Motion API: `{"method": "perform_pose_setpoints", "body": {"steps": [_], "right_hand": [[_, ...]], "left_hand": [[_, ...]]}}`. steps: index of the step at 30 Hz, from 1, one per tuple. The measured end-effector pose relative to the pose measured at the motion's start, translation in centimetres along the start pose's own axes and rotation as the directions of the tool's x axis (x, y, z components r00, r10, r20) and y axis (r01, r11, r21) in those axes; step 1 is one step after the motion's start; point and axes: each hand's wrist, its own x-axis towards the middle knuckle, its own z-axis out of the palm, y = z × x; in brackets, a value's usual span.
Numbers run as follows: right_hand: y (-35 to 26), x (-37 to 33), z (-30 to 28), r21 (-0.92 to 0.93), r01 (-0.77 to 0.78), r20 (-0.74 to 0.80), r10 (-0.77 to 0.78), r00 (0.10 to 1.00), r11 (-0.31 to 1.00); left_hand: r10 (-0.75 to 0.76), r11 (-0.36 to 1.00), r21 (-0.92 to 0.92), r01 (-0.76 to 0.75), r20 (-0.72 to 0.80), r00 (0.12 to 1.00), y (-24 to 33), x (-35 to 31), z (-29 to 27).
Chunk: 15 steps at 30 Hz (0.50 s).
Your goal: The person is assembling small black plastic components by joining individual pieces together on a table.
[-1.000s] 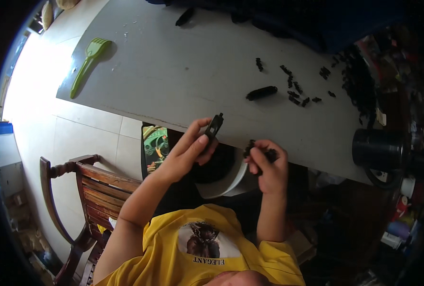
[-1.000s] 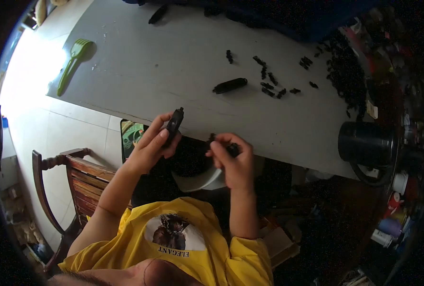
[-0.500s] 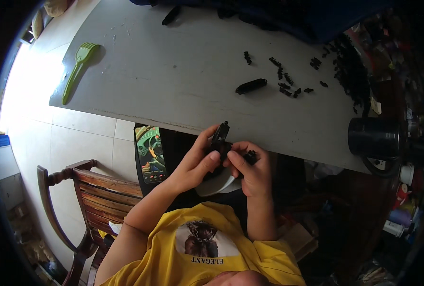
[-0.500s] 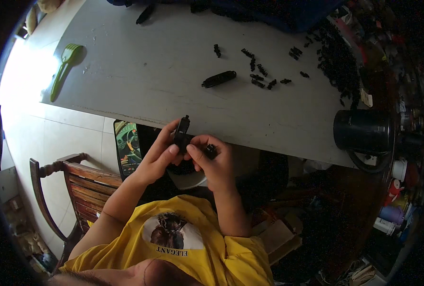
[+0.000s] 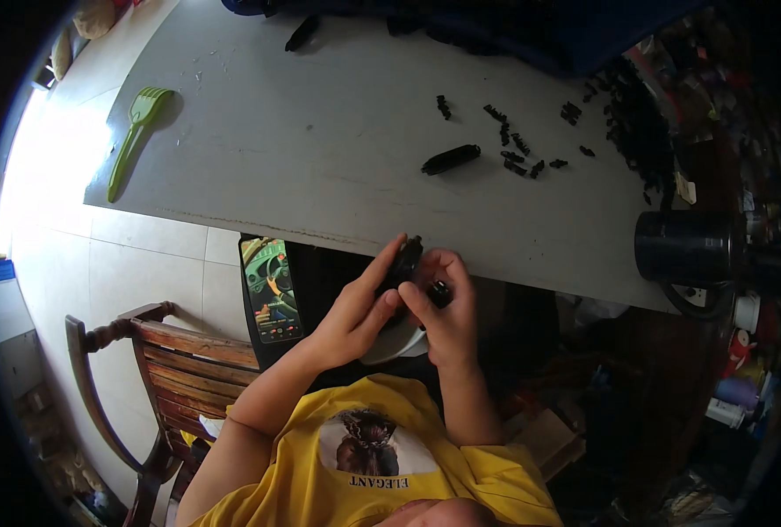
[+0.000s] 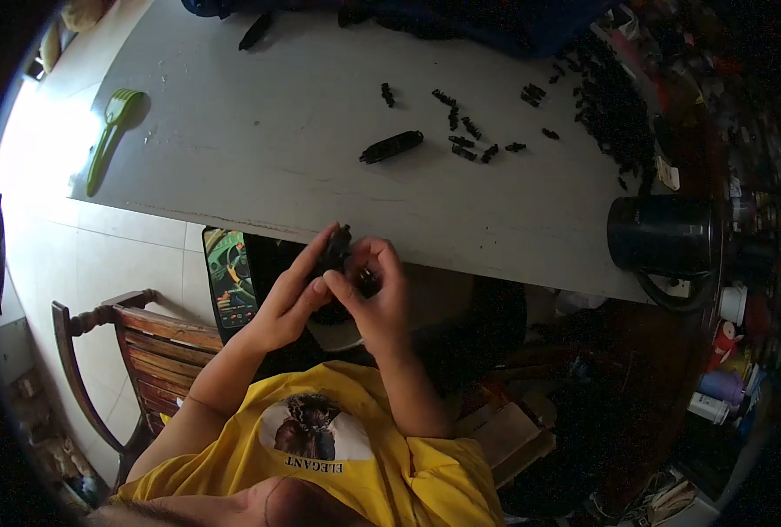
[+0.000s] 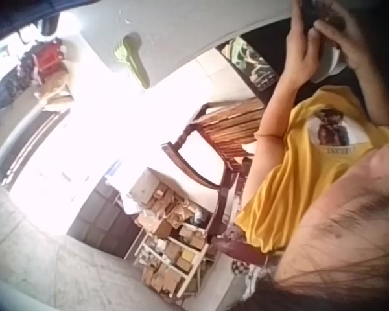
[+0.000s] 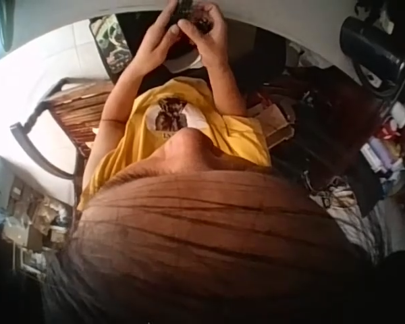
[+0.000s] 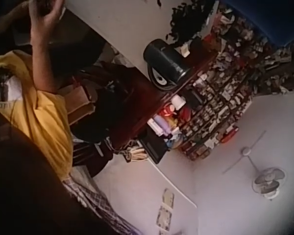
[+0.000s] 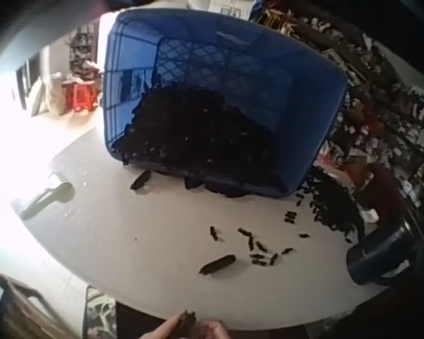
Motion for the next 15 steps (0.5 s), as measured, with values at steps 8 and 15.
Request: {"method": "perform_pose_setpoints", "body": {"steps": [8,15], "right_hand": [[-1.1,1.0,-3.0,-0.022,-0.156,0.187,0.158,0.970,0.987],[-3.2,9.1,-4.7,-0.223,0.261,0.117,-0.240,0.964,0.939]], "left_hand": [[-0.039,0.999,0.031,0.034,0.152,0.988,1.7,1.5,0.0],[0.371,0.656,0.717,-0.237,-0.033,0.928,0.8,9.2,-6.3]]}}
